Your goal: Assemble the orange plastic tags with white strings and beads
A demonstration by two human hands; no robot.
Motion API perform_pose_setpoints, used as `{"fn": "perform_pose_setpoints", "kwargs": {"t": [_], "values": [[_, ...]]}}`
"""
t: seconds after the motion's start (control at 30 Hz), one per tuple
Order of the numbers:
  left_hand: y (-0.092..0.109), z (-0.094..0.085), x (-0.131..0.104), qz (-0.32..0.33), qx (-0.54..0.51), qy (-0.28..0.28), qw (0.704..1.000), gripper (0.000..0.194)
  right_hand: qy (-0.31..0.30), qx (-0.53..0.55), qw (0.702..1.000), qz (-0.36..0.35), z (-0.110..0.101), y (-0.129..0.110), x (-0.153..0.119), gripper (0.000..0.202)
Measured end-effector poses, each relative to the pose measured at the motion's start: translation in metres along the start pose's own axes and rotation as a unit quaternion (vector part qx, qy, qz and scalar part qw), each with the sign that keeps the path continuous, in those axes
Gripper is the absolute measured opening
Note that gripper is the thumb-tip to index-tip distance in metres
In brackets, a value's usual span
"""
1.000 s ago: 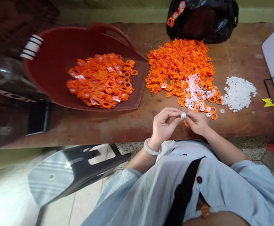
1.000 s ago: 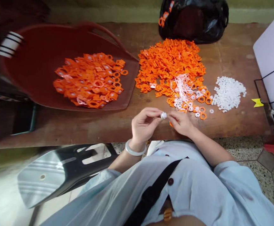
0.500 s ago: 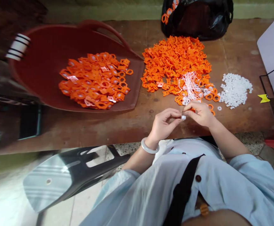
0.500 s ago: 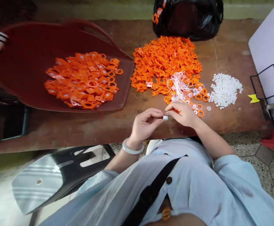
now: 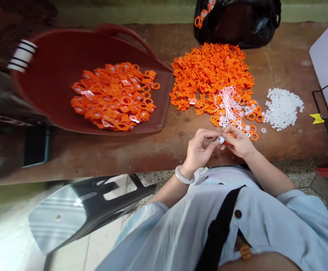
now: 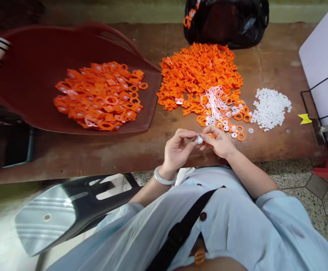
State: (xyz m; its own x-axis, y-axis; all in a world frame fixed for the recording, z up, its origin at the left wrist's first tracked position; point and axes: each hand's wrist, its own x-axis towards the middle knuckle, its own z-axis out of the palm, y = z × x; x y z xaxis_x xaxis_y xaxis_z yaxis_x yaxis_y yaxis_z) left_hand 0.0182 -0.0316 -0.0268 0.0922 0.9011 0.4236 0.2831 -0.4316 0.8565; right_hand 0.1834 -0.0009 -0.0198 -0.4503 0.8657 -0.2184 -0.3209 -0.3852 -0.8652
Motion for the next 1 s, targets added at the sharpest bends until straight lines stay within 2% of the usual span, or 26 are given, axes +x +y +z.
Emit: {"fn": "perform_pose_setpoints", "kwargs": {"t": [0.1, 0.2, 0.33, 0.5, 0.7, 0.87, 1.0], "values": [[0.006, 0.001, 0.001, 0.034, 0.072, 0.016, 0.997, 0.018, 0.042, -0.069, 0.994, -0.074, 0.004, -0.002, -0.001, 0.039], [0.01, 0.004, 0.002, 0.086, 0.171, 0.05, 0.98, 0.028, 0.073, -0.127, 0.981, -0.127, 0.012, -0.002, -0.004, 0.035], [0.01, 0.003, 0.003, 0.11, 0.259, 0.055, 0.958, 0.017, 0.106, -0.174, 0.964, -0.171, 0.016, 0.0, -0.009, 0.033], [0.009, 0.0, 0.005, 0.136, 0.205, 0.026, 0.969, 0.008, 0.07, -0.175, 0.976, -0.113, 0.005, -0.001, -0.008, 0.032], [0.019, 0.001, 0.004, 0.139, 0.15, 0.022, 0.979, 0.009, 0.025, -0.039, 0.999, -0.006, -0.005, 0.001, -0.005, 0.042], [0.025, 0.006, 0.003, 0.127, 0.073, 0.022, 0.989, 0.012, -0.043, 0.032, 0.998, 0.014, -0.005, -0.001, -0.011, 0.045], [0.019, 0.022, 0.001, 0.09, -0.019, 0.019, 0.996, 0.013, -0.033, 0.053, 0.998, 0.024, -0.01, 0.0, -0.018, 0.045]]}}
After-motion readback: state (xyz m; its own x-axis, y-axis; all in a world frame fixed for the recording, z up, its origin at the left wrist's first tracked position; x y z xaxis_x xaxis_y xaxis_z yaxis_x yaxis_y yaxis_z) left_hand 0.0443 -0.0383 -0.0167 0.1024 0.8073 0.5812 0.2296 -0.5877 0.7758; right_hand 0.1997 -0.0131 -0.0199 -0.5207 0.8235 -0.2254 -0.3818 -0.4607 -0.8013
